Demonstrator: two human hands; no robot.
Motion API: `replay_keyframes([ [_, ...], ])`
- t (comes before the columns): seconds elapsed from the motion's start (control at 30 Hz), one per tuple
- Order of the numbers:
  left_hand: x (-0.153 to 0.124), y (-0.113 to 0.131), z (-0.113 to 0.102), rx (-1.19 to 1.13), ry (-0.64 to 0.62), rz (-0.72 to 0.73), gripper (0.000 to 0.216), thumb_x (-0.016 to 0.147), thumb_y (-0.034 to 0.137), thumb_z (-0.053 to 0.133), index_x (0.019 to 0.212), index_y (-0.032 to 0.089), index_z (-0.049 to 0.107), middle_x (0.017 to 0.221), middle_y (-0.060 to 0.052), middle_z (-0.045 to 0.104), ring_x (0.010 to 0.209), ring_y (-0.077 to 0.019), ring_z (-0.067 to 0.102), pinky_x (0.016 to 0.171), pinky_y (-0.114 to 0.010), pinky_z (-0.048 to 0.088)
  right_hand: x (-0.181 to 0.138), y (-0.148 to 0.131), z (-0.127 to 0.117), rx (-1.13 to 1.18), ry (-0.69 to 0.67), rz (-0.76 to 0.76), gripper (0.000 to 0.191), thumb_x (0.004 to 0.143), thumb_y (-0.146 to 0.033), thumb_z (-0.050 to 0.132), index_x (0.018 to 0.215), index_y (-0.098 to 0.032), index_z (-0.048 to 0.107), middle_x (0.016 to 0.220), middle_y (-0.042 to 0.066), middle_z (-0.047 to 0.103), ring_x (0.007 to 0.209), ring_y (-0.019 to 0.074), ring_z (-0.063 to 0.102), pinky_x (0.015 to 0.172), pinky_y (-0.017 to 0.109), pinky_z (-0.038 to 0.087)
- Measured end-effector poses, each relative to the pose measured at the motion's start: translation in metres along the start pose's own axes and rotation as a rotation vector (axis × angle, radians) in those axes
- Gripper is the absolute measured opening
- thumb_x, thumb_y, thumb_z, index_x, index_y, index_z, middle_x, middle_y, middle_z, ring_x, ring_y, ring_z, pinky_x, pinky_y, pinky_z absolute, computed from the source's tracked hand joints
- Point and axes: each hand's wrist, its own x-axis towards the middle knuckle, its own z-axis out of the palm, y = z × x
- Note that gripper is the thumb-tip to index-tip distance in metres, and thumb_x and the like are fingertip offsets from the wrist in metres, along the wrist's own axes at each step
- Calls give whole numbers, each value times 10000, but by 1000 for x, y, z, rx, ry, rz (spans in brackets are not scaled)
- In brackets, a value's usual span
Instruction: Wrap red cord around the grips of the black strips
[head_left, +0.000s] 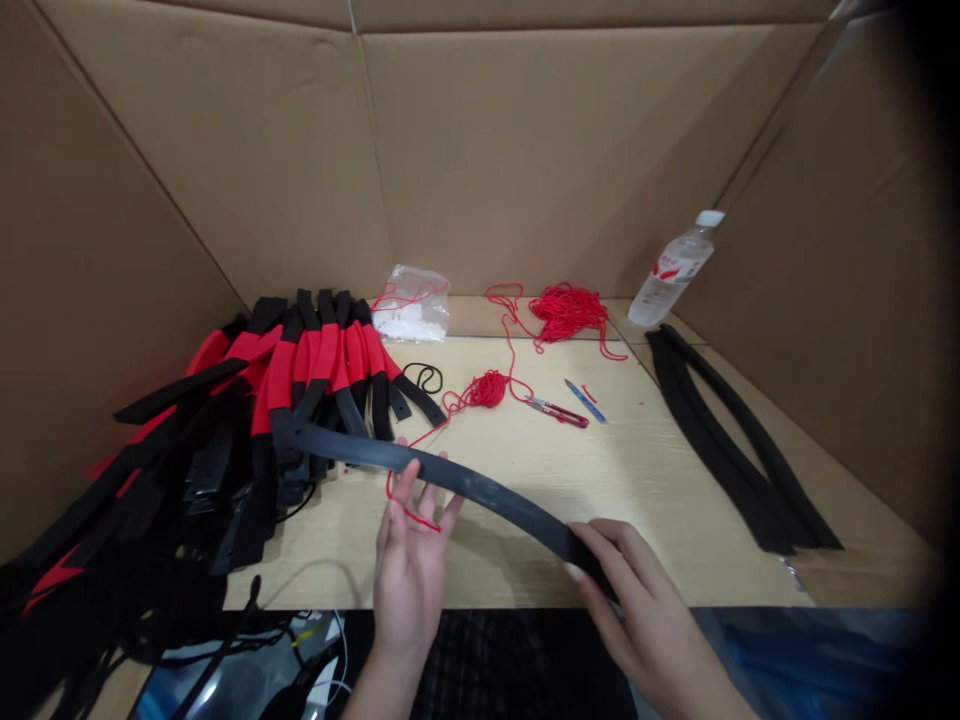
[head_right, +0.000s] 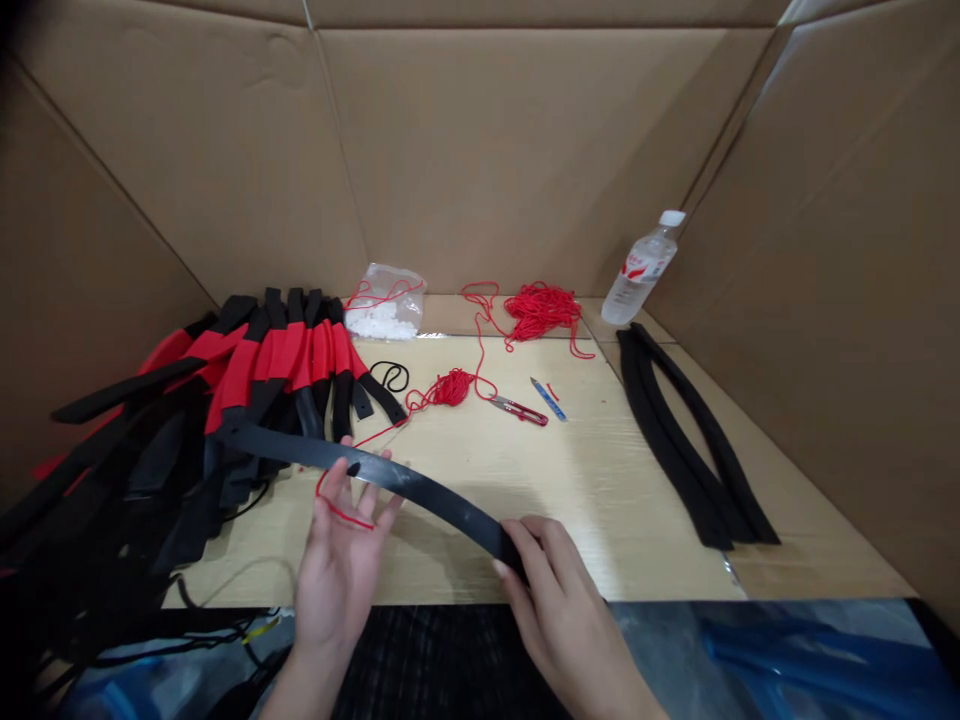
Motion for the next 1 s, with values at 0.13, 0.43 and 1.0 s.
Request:
replay_keyframes([
  [0.13, 2, 5, 4, 34, -31, 34, 251, 819, 518, 667, 1030, 409, 748, 1612, 93, 280, 1378, -303, 430, 916, -376, 549, 2, -4, -4, 48, -42, 25, 243, 971, -181, 460, 1209, -162, 506, 1029, 127, 593, 921, 225, 651, 773, 341, 604],
  [0.43, 0, 0, -8, 127, -37, 126, 237, 767, 480, 742, 924, 311, 795, 1403, 10, 586, 1113, -262, 664, 942, -381, 556, 5, 2, -17, 272, -206, 83, 300, 952, -129, 464, 1243, -200, 485, 1081, 106, 574, 982, 202, 615, 833, 340, 577],
  [1.0, -9, -5, 1, 169, -4, 129, 264, 794, 417, 736, 1034, 312, 768, 1269, -67, 688, 1005, -259, 712, 763, -367, 614, 29, 0, -32, 233, -304, 156, 347, 921, -256, 561, 1256, -204, 487, 1220, 135, 547, 1121, 259, 582, 926, 453, 535],
])
